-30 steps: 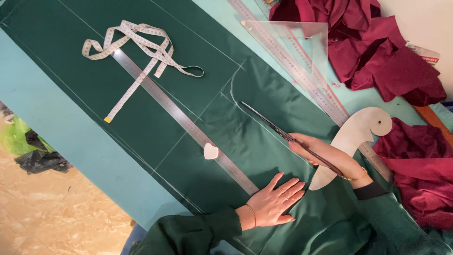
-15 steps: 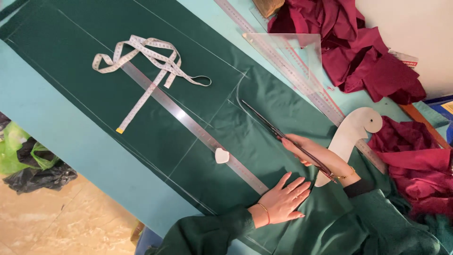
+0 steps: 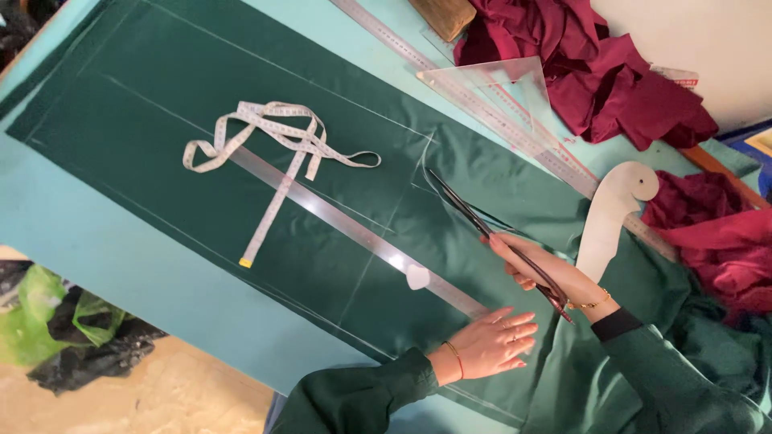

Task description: The person uses shears to cut a piece of dark green fabric laid out on a light blue table. They follow white chalk lines drawn on the fabric, maneuvering the shears around curves and straight edges. After cutting, they lift the separated fabric piece and place it aside.

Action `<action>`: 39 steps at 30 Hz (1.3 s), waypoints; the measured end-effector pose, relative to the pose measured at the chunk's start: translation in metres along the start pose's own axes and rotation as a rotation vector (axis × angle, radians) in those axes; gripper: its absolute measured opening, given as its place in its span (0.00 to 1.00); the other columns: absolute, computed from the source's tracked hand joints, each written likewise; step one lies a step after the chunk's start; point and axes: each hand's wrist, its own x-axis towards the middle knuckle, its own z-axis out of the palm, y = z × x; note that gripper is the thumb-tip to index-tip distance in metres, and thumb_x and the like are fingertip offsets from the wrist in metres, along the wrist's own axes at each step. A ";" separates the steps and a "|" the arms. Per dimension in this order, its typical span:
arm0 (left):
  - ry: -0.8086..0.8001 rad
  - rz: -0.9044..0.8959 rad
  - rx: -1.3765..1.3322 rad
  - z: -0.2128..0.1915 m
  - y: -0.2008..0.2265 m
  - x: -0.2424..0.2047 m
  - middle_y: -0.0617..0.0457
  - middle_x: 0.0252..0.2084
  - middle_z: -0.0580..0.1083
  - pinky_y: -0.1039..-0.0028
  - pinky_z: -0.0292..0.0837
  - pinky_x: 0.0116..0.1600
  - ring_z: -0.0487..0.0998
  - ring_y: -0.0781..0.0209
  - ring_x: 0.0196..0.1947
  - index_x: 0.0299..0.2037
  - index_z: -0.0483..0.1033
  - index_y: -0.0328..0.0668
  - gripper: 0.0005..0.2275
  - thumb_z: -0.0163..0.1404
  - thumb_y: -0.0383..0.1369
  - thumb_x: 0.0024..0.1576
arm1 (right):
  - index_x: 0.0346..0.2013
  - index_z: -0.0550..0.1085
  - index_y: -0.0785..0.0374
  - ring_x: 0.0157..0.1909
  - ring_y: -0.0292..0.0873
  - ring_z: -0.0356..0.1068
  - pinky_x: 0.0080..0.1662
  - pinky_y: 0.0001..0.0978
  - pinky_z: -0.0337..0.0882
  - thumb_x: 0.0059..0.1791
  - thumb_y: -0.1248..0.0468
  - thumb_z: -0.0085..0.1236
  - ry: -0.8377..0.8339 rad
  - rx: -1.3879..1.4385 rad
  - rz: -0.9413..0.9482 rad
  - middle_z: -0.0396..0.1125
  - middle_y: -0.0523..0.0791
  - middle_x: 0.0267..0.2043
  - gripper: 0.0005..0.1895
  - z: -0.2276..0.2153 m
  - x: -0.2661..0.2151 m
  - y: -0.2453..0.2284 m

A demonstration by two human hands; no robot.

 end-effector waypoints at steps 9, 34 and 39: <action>-0.089 0.049 -0.023 -0.089 -0.041 -0.058 0.45 0.71 0.68 0.51 0.52 0.79 0.59 0.50 0.78 0.59 0.76 0.36 0.20 0.49 0.42 0.63 | 0.60 0.72 0.58 0.24 0.33 0.37 0.28 0.27 0.42 0.51 0.38 0.40 0.052 0.236 0.112 0.41 0.39 0.25 0.35 0.041 -0.004 -0.023; -0.228 0.164 0.011 -0.181 -0.125 -0.108 0.47 0.71 0.69 0.51 0.46 0.79 0.60 0.52 0.77 0.60 0.77 0.40 0.21 0.51 0.45 0.62 | 0.51 0.69 0.63 0.22 0.35 0.38 0.26 0.28 0.43 0.52 0.37 0.39 0.239 0.583 0.101 0.41 0.40 0.22 0.33 0.123 0.023 -0.093; -0.214 0.143 -0.005 -0.186 -0.131 -0.106 0.49 0.64 0.74 0.49 0.46 0.79 0.64 0.51 0.73 0.59 0.75 0.41 0.21 0.53 0.44 0.61 | 0.44 0.65 0.63 0.19 0.33 0.37 0.24 0.27 0.43 0.51 0.34 0.37 0.263 0.630 0.089 0.38 0.37 0.19 0.33 0.131 0.052 -0.074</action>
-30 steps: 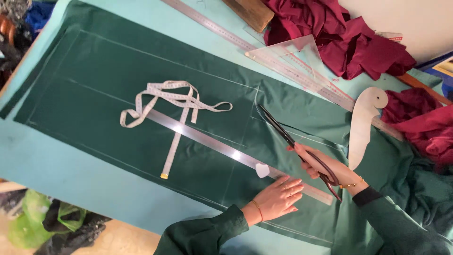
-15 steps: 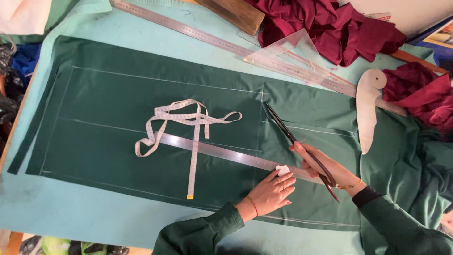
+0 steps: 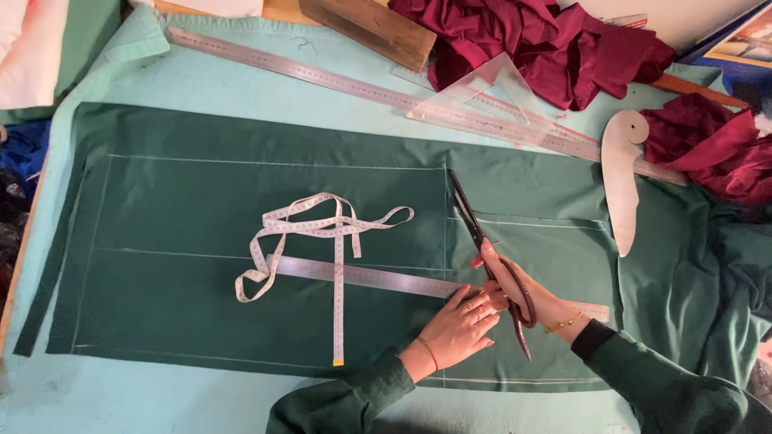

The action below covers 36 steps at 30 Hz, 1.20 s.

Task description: The person uses shears to cut a piece of dark green fabric laid out on a light blue table. They follow white chalk lines drawn on the fabric, maneuvering the shears around curves and straight edges. After cutting, they lift the separated fabric piece and place it aside.

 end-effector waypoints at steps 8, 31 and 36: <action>0.055 -0.022 -0.061 0.003 -0.002 -0.002 0.52 0.57 0.77 0.50 0.46 0.80 0.73 0.50 0.62 0.58 0.77 0.41 0.21 0.57 0.43 0.58 | 0.44 0.65 0.56 0.16 0.32 0.35 0.19 0.25 0.39 0.49 0.28 0.38 0.059 0.312 0.261 0.36 0.37 0.18 0.35 0.023 0.021 -0.003; 0.393 -0.230 -0.111 -0.017 -0.031 0.016 0.51 0.48 0.80 0.58 0.69 0.68 0.77 0.52 0.59 0.41 0.83 0.44 0.06 0.54 0.34 0.62 | 0.38 0.67 0.59 0.19 0.34 0.47 0.24 0.26 0.48 0.53 0.28 0.35 -0.020 0.101 0.114 0.46 0.39 0.21 0.37 0.001 -0.015 -0.026; 0.513 -0.441 0.030 -0.034 -0.066 0.067 0.41 0.55 0.76 0.48 0.61 0.73 0.71 0.42 0.67 0.53 0.77 0.37 0.19 0.60 0.39 0.55 | 0.25 0.69 0.63 0.25 0.47 0.62 0.35 0.37 0.70 0.58 0.36 0.24 -0.188 -0.612 -0.171 0.60 0.48 0.20 0.38 -0.048 -0.041 -0.076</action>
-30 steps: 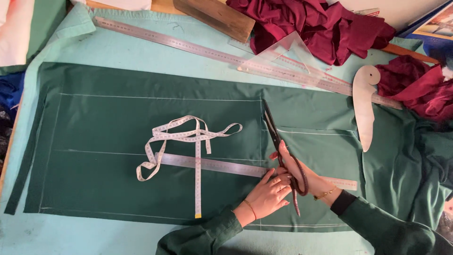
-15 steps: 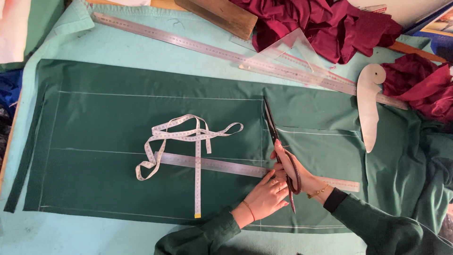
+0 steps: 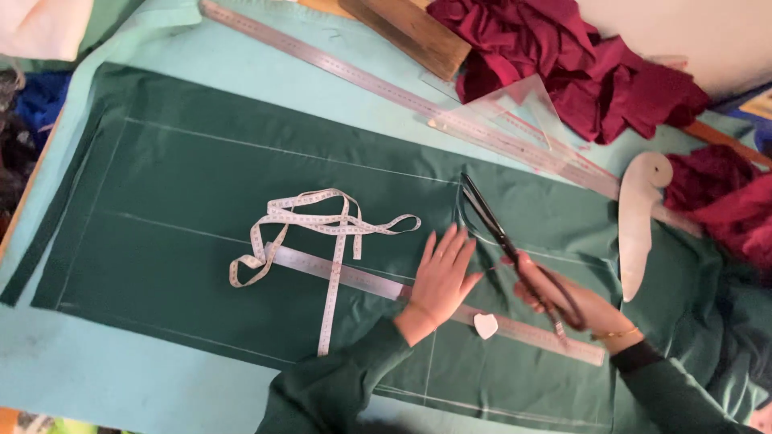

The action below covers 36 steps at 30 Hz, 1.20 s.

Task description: The person uses shears to cut a piece of dark green fabric laid out on a light blue table. They follow white chalk lines drawn on the fabric, maneuvering the shears around curves and straight edges. After cutting, they lift the separated fabric piece and place it aside.

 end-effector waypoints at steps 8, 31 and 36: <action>-0.190 -0.215 0.515 0.043 -0.020 0.038 0.49 0.80 0.51 0.40 0.40 0.78 0.48 0.54 0.79 0.75 0.55 0.41 0.38 0.41 0.59 0.60 | 0.50 0.76 0.55 0.29 0.36 0.55 0.36 0.26 0.54 0.55 0.44 0.39 -0.170 -0.106 -0.023 0.67 0.43 0.33 0.24 -0.126 0.119 0.124; -0.256 -0.200 0.429 0.021 -0.013 0.041 0.52 0.81 0.48 0.44 0.42 0.78 0.46 0.52 0.80 0.78 0.51 0.43 0.38 0.39 0.59 0.63 | 0.68 0.74 0.52 0.41 0.30 0.50 0.45 0.25 0.49 0.48 0.49 0.52 -0.465 -0.224 -0.029 0.54 0.34 0.41 0.34 -0.182 0.224 0.077; -0.251 -0.206 0.431 0.020 -0.013 0.042 0.52 0.81 0.48 0.45 0.43 0.78 0.46 0.52 0.80 0.78 0.52 0.43 0.38 0.39 0.60 0.62 | 0.66 0.77 0.53 0.23 0.34 0.44 0.27 0.26 0.44 0.47 0.47 0.55 -0.446 -0.198 0.038 0.44 0.38 0.24 0.34 -0.176 0.223 0.063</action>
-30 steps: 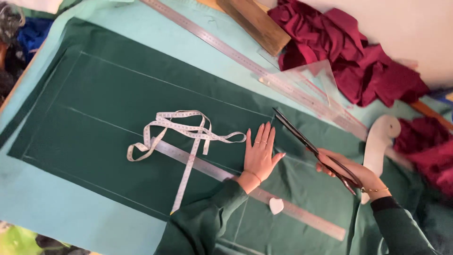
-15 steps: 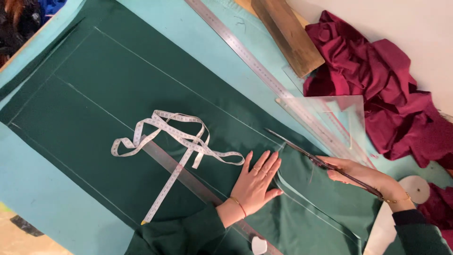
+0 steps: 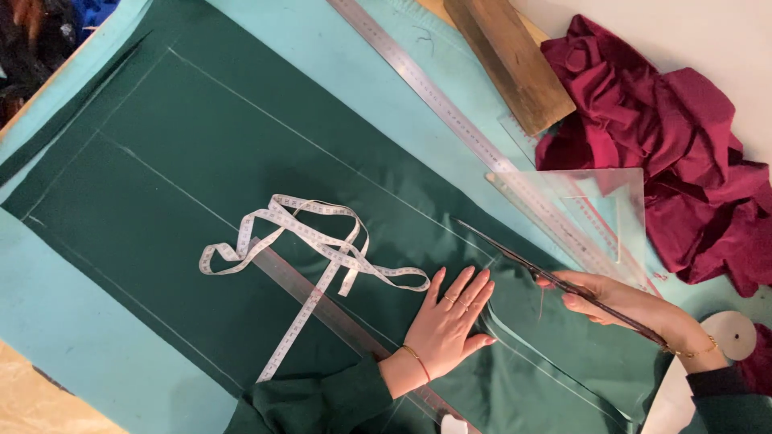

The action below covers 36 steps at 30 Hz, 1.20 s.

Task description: The person uses shears to cut a piece of dark green fabric laid out on a light blue table. They follow white chalk lines drawn on the fabric, maneuvering the shears around curves and straight edges. After cutting, they lift the separated fabric piece and place it aside.

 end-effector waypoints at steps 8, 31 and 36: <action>0.012 0.002 -0.028 -0.002 0.000 -0.001 0.52 0.81 0.48 0.46 0.43 0.79 0.48 0.53 0.80 0.78 0.52 0.43 0.39 0.42 0.59 0.62 | 0.63 0.69 0.51 0.47 0.31 0.62 0.52 0.20 0.62 0.49 0.40 0.42 -0.045 -0.429 -0.273 0.64 0.34 0.45 0.33 0.003 0.028 -0.022; 0.029 -0.031 0.087 0.007 0.004 -0.003 0.55 0.81 0.49 0.50 0.43 0.80 0.49 0.57 0.81 0.77 0.55 0.49 0.41 0.44 0.64 0.59 | 0.44 0.72 0.57 0.32 0.34 0.50 0.36 0.27 0.52 0.55 0.46 0.45 0.037 -0.300 -0.162 0.52 0.37 0.32 0.19 0.039 0.035 -0.107; 0.023 -0.031 0.081 0.009 0.004 -0.002 0.55 0.81 0.50 0.49 0.43 0.80 0.50 0.57 0.80 0.77 0.55 0.49 0.41 0.44 0.64 0.58 | 0.38 0.73 0.58 0.28 0.36 0.47 0.29 0.30 0.45 0.58 0.49 0.48 0.069 -0.236 -0.036 0.52 0.40 0.29 0.17 0.042 0.035 -0.117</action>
